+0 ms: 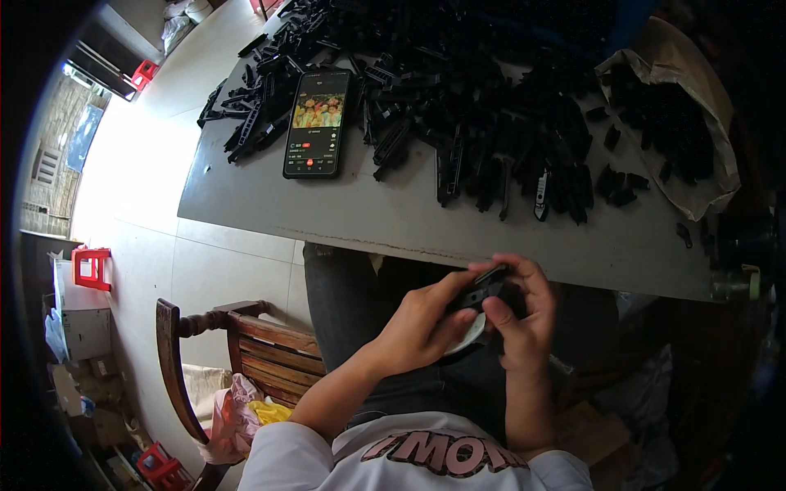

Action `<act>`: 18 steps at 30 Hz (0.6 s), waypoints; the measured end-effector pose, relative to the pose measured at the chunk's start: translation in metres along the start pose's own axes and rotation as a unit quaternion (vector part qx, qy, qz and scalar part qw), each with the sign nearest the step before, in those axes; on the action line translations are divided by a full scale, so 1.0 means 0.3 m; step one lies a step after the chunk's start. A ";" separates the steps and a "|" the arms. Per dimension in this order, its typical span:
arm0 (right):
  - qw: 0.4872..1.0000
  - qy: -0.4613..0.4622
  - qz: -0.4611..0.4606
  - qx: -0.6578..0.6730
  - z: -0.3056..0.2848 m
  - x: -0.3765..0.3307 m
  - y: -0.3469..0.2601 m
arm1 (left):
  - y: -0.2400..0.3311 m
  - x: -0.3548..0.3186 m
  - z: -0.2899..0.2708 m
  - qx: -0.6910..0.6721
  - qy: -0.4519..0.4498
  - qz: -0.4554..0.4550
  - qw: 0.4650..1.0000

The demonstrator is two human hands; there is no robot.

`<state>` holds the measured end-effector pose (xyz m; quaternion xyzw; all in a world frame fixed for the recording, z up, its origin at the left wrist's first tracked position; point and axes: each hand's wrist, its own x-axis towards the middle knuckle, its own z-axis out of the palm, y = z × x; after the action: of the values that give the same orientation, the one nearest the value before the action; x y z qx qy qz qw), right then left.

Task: Assembling small black plastic components by snapping pieces together at a workbench.

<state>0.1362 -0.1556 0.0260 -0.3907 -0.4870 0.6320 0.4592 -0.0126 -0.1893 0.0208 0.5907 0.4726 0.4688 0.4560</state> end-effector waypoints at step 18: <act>0.771 0.192 -0.213 -0.569 -0.173 0.271 0.095 | -0.138 0.200 -0.239 0.505 0.299 -0.033 0.809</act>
<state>0.1572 -0.0672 -0.0170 -0.5801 -0.7298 0.0375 0.3597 -0.0817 -0.1176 -0.0022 0.5528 0.7747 0.3020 -0.0552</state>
